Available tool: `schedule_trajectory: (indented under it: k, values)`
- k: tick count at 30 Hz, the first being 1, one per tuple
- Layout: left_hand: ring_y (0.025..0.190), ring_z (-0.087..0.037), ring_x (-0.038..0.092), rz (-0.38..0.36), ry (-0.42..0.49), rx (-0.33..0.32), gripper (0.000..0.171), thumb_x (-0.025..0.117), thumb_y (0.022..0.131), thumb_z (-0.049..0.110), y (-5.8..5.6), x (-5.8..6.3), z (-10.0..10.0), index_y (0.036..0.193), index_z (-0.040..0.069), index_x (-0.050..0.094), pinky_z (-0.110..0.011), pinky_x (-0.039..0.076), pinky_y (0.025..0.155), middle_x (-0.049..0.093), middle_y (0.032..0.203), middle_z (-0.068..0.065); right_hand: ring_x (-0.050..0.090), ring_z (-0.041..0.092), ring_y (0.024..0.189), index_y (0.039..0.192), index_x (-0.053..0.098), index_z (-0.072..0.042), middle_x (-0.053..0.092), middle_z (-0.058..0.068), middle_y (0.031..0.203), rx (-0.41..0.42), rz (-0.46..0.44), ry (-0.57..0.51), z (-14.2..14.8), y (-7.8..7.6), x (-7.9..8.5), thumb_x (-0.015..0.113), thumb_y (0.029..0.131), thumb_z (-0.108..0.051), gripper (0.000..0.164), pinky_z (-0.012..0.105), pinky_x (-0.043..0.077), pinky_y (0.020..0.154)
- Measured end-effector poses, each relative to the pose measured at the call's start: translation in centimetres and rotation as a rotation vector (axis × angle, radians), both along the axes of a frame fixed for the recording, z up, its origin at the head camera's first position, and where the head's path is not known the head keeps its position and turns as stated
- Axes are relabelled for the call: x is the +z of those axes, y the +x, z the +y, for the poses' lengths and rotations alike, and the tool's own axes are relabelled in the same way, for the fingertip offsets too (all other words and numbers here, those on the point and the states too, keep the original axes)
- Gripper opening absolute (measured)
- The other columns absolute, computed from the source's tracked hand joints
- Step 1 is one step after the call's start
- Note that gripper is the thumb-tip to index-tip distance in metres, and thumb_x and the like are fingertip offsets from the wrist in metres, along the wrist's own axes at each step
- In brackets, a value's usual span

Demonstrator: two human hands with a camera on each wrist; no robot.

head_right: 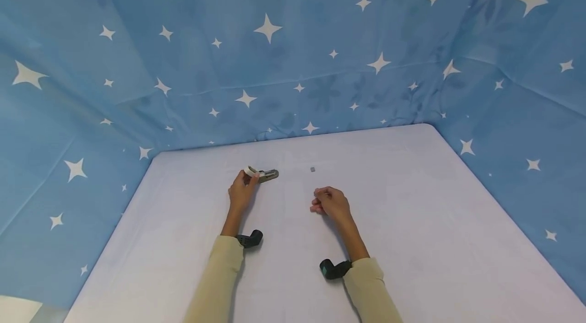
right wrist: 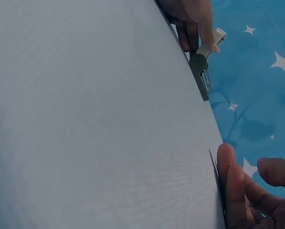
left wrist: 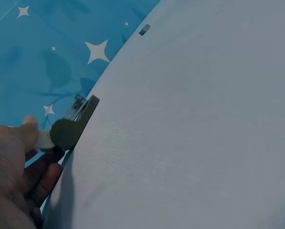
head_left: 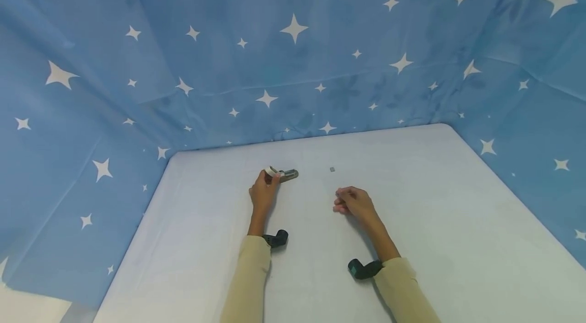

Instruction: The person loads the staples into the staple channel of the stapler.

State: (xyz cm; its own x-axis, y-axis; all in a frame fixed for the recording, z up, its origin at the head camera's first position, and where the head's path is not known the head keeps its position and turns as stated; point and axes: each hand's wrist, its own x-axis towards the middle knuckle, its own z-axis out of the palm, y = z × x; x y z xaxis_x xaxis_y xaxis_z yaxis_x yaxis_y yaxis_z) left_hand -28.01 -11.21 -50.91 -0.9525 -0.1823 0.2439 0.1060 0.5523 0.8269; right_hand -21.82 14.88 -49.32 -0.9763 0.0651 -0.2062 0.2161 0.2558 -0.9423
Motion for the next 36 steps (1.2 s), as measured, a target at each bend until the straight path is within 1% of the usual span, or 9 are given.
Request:
schedule_trajectory:
  k: [3, 7, 12, 16, 20, 22, 24, 28, 36]
  values:
    - [0.094, -0.027, 0.064, -0.008, -0.019, -0.031, 0.029, 0.062, 0.095, 0.037, 0.1, -0.2, -0.1, 0.107, 0.01, 0.064, -0.051, 0.032, 0.095, 0.072, 0.1, -0.009, 0.069, 0.006, 0.068, 0.121, 0.06, 0.003, 0.071, 0.011, 0.093, -0.001, -0.003, -0.009, -0.1, -0.1, -0.1, 0.052, 0.102, -0.023, 0.033, 0.015, 0.051, 0.063]
    - [0.099, -0.023, 0.067, -0.053, -0.036, -0.149, 0.033, 0.061, 0.094, 0.043, 0.6, -0.4, -0.2, 0.111, 0.015, 0.066, -0.052, 0.031, 0.104, 0.074, 0.104, -0.004, 0.07, 0.007, 0.069, 0.12, 0.06, 0.004, 0.071, 0.012, 0.093, -0.008, -0.004, -0.001, -0.2, 0.0, -0.1, 0.053, 0.101, -0.024, 0.034, 0.016, 0.052, 0.064]
    - [0.095, -0.019, 0.068, -0.069, -0.036, -0.288, 0.03, 0.065, 0.092, 0.043, 1.5, -0.4, -0.1, 0.109, 0.019, 0.068, -0.052, 0.039, 0.101, 0.076, 0.101, 0.0, 0.07, 0.008, 0.07, 0.12, 0.06, 0.004, 0.072, 0.012, 0.094, -0.009, -0.004, 0.023, -0.3, 0.0, 0.0, 0.053, 0.101, -0.024, 0.034, 0.016, 0.051, 0.063]
    - [0.091, -0.013, 0.068, -0.06, -0.024, -0.35, 0.027, 0.068, 0.091, 0.04, 1.6, -0.3, -0.1, 0.108, 0.02, 0.069, -0.048, 0.039, 0.099, 0.076, 0.1, 0.002, 0.07, 0.008, 0.07, 0.121, 0.06, 0.004, 0.071, 0.012, 0.095, -0.01, -0.014, 0.015, -0.4, -0.1, 0.1, 0.052, 0.101, -0.023, 0.034, 0.016, 0.051, 0.063]
    - [0.081, -0.008, 0.062, -0.049, -0.039, -0.364, 0.026, 0.068, 0.091, 0.039, 1.7, -0.4, -0.1, 0.108, 0.02, 0.069, -0.04, 0.038, 0.09, 0.076, 0.094, 0.004, 0.07, 0.008, 0.071, 0.121, 0.06, 0.004, 0.072, 0.012, 0.096, -0.008, -0.02, 0.014, -0.4, -0.1, 0.1, 0.051, 0.102, -0.023, 0.034, 0.016, 0.051, 0.063]
    - [0.076, -0.007, 0.058, -0.042, -0.074, -0.363, 0.027, 0.069, 0.09, 0.039, 1.6, -0.4, -0.1, 0.108, 0.02, 0.069, -0.036, 0.036, 0.085, 0.074, 0.088, 0.004, 0.071, 0.009, 0.071, 0.121, 0.059, 0.004, 0.072, 0.013, 0.096, -0.006, -0.02, 0.015, -0.4, -0.1, 0.1, 0.051, 0.102, -0.022, 0.034, 0.016, 0.051, 0.063]
    - [0.073, -0.006, 0.055, -0.033, -0.12, -0.362, 0.028, 0.07, 0.089, 0.039, 1.6, -0.5, 0.0, 0.109, 0.019, 0.069, -0.035, 0.031, 0.084, 0.071, 0.083, 0.004, 0.071, 0.009, 0.071, 0.122, 0.059, 0.004, 0.072, 0.012, 0.096, -0.006, -0.019, 0.015, -0.3, -0.1, 0.1, 0.05, 0.102, -0.022, 0.034, 0.016, 0.051, 0.063]
    - [0.07, -0.007, 0.053, -0.025, -0.185, -0.358, 0.031, 0.072, 0.087, 0.039, 1.5, -0.6, 0.2, 0.11, 0.019, 0.069, -0.033, 0.031, 0.082, 0.068, 0.078, 0.003, 0.071, 0.009, 0.072, 0.122, 0.059, 0.004, 0.071, 0.013, 0.096, -0.006, -0.015, 0.011, -0.2, 0.0, 0.1, 0.05, 0.102, -0.021, 0.034, 0.016, 0.051, 0.063]
    - [0.071, -0.011, 0.054, -0.014, -0.204, -0.301, 0.03, 0.074, 0.085, 0.038, 1.8, -0.5, 0.3, 0.104, 0.015, 0.069, -0.034, 0.033, 0.082, 0.068, 0.078, 0.0, 0.07, 0.009, 0.072, 0.121, 0.06, 0.004, 0.071, 0.012, 0.095, -0.015, -0.025, 0.006, -0.4, -0.1, 0.1, 0.05, 0.102, -0.021, 0.033, 0.016, 0.052, 0.064]
